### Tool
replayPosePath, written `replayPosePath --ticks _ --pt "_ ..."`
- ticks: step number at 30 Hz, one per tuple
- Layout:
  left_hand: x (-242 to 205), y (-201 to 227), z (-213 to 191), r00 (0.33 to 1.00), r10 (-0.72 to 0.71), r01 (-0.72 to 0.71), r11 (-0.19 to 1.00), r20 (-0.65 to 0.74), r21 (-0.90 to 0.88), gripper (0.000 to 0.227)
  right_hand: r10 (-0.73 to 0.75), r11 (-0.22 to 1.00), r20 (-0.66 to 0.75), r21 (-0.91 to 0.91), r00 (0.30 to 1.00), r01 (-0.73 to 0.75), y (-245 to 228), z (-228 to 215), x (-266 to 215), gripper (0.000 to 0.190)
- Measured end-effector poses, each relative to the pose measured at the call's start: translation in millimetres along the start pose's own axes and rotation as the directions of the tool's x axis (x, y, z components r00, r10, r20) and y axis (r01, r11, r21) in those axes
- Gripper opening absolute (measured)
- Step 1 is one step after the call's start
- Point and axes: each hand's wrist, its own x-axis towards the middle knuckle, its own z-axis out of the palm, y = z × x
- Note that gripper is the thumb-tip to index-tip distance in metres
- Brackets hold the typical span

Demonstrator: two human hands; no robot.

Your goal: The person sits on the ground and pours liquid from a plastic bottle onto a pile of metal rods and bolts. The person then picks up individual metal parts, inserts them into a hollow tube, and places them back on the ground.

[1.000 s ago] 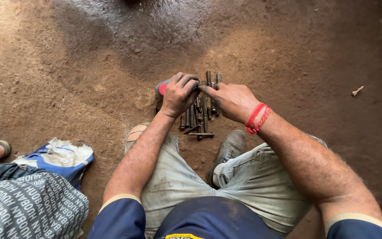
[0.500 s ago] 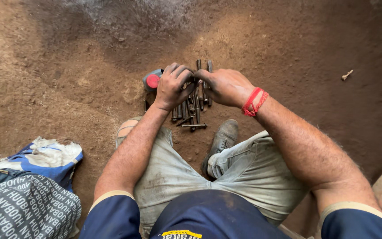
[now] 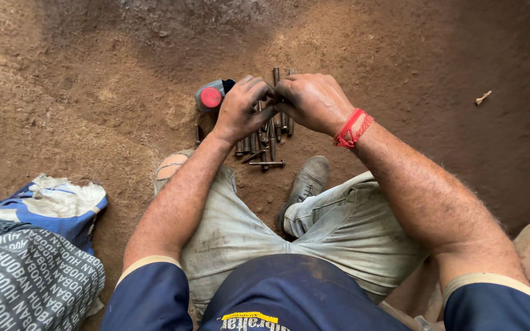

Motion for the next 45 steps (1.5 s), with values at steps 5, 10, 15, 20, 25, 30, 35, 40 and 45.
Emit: replayPosePath --ticks 5,10,15,20,25,30,35,40,45 --pt "1.3 3.2 -5.3 0.999 0.028 -0.027 0.999 -0.025 0.046 0.031 -0.013 1.0 -0.051 -0.006 0.999 0.013 -2.8 -0.3 0.1 0.022" --pt "1.3 3.6 -7.7 0.999 0.032 -0.03 0.992 -0.014 0.12 0.029 0.015 0.999 0.032 -0.03 0.999 -0.014 -7.4 -6.5 0.9 0.021" --pt "0.1 -0.6 -7.9 0.999 0.04 -0.038 0.99 -0.011 0.133 0.026 0.115 0.993 0.328 -0.055 0.938 -0.102 -12.1 -16.4 1.7 0.017" --pt "1.4 -13.3 -9.1 0.993 -0.016 0.032 0.99 -0.115 0.134 0.022 -0.004 0.999 0.081 0.033 0.997 0.001 -13.7 -28.0 -3.8 0.027" --pt "-5.6 -32.4 -7.9 0.97 -0.124 0.152 0.981 -0.21 0.123 0.024 0.063 0.995 0.181 -0.087 0.981 -0.048 -8.0 -33.0 -7.4 0.025" --pt "-2.7 -54.1 -6.7 0.842 -0.516 0.43 0.818 -0.157 -0.381 0.017 0.104 0.992 0.362 -0.11 0.927 -0.068 -5.7 -25.7 -6.1 0.024" --pt "-10.3 -67.4 -8.5 0.892 -0.298 0.308 0.951 -0.34 -0.027 0.018 0.109 0.993 0.379 -0.075 0.919 -0.087 -4.8 -24.1 -5.0 0.026" --pt "-13.5 -80.5 -0.2 0.883 -0.335 0.373 0.926 -0.329 0.058 0.023 0.132 0.99 0.414 -0.105 0.901 -0.097 -9.1 -28.0 -1.6 0.026" --pt "-14.4 -87.3 6.1 0.858 -0.399 0.439 0.896 -0.324 0.059 0.026 0.086 0.995 0.37 -0.073 0.925 -0.063 -0.6 -18.7 -0.7 0.025"
